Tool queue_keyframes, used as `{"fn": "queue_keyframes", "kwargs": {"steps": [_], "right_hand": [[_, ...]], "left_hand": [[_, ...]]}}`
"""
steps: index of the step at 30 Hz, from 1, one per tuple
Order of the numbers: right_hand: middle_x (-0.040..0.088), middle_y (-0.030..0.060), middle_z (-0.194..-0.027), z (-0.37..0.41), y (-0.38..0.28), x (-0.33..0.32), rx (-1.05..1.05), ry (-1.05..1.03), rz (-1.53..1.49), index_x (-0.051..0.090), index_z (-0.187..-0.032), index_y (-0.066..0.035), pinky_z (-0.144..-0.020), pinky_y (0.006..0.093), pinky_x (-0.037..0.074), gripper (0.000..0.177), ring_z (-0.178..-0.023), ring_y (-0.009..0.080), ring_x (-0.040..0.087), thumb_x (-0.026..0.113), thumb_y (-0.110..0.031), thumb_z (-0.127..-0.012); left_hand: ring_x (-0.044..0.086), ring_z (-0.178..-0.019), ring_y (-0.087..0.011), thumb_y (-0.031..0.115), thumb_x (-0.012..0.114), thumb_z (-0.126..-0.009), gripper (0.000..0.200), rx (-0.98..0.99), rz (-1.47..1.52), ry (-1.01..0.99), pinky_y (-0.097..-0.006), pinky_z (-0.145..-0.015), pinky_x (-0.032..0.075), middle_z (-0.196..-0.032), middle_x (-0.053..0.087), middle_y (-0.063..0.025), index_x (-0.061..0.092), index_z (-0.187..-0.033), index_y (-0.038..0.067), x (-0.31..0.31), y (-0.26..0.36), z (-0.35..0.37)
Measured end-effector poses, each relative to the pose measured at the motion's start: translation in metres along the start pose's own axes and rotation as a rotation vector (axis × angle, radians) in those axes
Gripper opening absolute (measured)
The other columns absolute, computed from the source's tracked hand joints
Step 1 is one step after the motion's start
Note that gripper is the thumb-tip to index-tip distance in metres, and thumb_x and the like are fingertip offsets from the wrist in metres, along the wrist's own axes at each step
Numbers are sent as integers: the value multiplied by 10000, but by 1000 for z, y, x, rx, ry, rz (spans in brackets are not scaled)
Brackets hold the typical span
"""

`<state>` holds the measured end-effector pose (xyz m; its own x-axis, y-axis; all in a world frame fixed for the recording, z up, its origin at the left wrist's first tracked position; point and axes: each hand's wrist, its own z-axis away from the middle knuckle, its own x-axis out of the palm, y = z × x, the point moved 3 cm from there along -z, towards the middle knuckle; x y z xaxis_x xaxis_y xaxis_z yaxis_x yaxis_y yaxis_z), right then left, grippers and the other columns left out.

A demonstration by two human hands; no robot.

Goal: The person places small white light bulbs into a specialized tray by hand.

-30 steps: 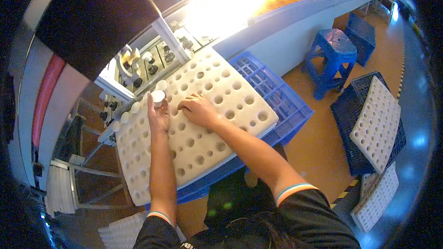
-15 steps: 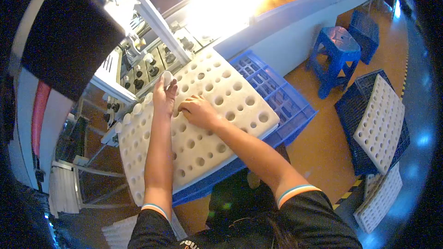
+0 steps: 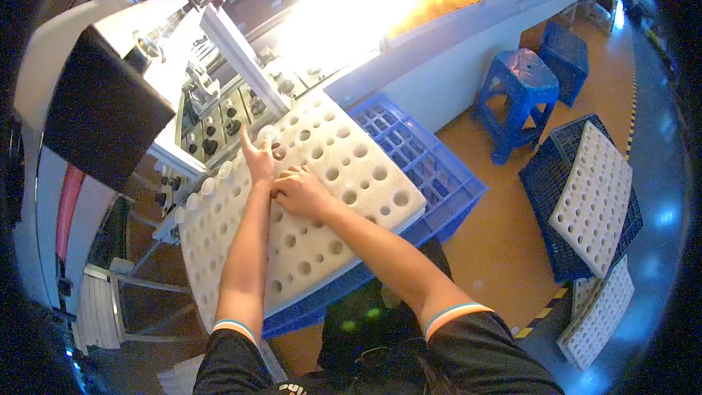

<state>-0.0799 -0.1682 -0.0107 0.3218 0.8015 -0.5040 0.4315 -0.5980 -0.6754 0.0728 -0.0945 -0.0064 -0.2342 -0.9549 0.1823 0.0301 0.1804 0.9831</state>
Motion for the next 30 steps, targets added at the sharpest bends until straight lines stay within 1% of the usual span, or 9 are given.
{"fn": "queue_keyframes", "kwargs": {"steps": [2,5,7,9,12,18,21,26,30], "right_hand": [[660,84,-944,-2,4,2,13,-7,-19,696,-898,-73,-944,409,401,199,-1028,287,560,563,-125,-759],[662,123,-979,-4,9,4,19,37,-120,691,-912,-76,-930,412,424,207,-1022,305,571,547,-109,-768],[668,147,-969,-7,3,0,1,109,-102,682,-926,-37,-880,403,463,201,-966,316,605,540,-47,-784],[666,158,-954,-6,-3,-3,25,144,-154,679,-928,-29,-869,401,465,194,-962,325,603,541,-43,-792],[653,156,-964,-4,-8,-12,66,170,-155,676,-930,-31,-852,400,475,188,-953,333,607,534,-55,-809],[644,142,-983,-6,-17,-19,161,97,-90,681,-939,-55,-846,401,483,194,-944,332,615,528,-73,-820],[646,143,-978,-3,-20,-18,212,87,-125,682,-942,-60,-846,402,483,193,-934,333,618,531,-81,-825],[647,167,-1001,-5,-3,-9,158,59,-135,669,-1012,-53,-853,400,469,215,-955,337,609,537,-128,-859],[649,134,-1003,-4,2,-2,176,61,-186,678,-986,-60,-873,380,464,202,-975,299,607,523,-108,-866]], "left_hand": [[658,-786,-214,150,538,-942,470,249,-53,144,-261,-527,507,-1144,559,-143,379,-1367,28,-22,-20,-4],[645,-889,-223,236,493,-971,383,80,489,182,-304,-650,527,-1118,602,-125,472,-1289,24,-32,-24,17],[602,-1060,-258,316,472,-978,376,72,437,150,-376,-870,497,-1131,620,-135,526,-1226,38,-45,-22,19],[587,-1099,-286,371,450,-979,435,59,661,44,-398,-909,504,-1179,584,-161,496,-1255,37,-64,-41,3],[569,-1120,-325,422,425,-977,510,-16,730,232,-434,-928,511,-1232,534,-190,439,-1310,36,-34,-7,41],[555,-1130,-367,450,413,-963,606,-8,954,86,-444,-880,559,-1359,395,-209,293,-1404,52,-73,-14,13],[557,-1118,-367,437,428,-954,624,-61,1016,200,-443,-817,590,-1383,353,-205,252,-1425,68,-62,21,32],[546,-1129,-351,415,609,-879,678,87,1008,-152,-368,-747,610,-1285,462,-212,329,-1361,30,-75,30,35],[561,-1092,-342,427,618,-879,672,39,947,17,-344,-755,608,-1281,455,-228,365,-1297,-35,-66,25,44]]}}
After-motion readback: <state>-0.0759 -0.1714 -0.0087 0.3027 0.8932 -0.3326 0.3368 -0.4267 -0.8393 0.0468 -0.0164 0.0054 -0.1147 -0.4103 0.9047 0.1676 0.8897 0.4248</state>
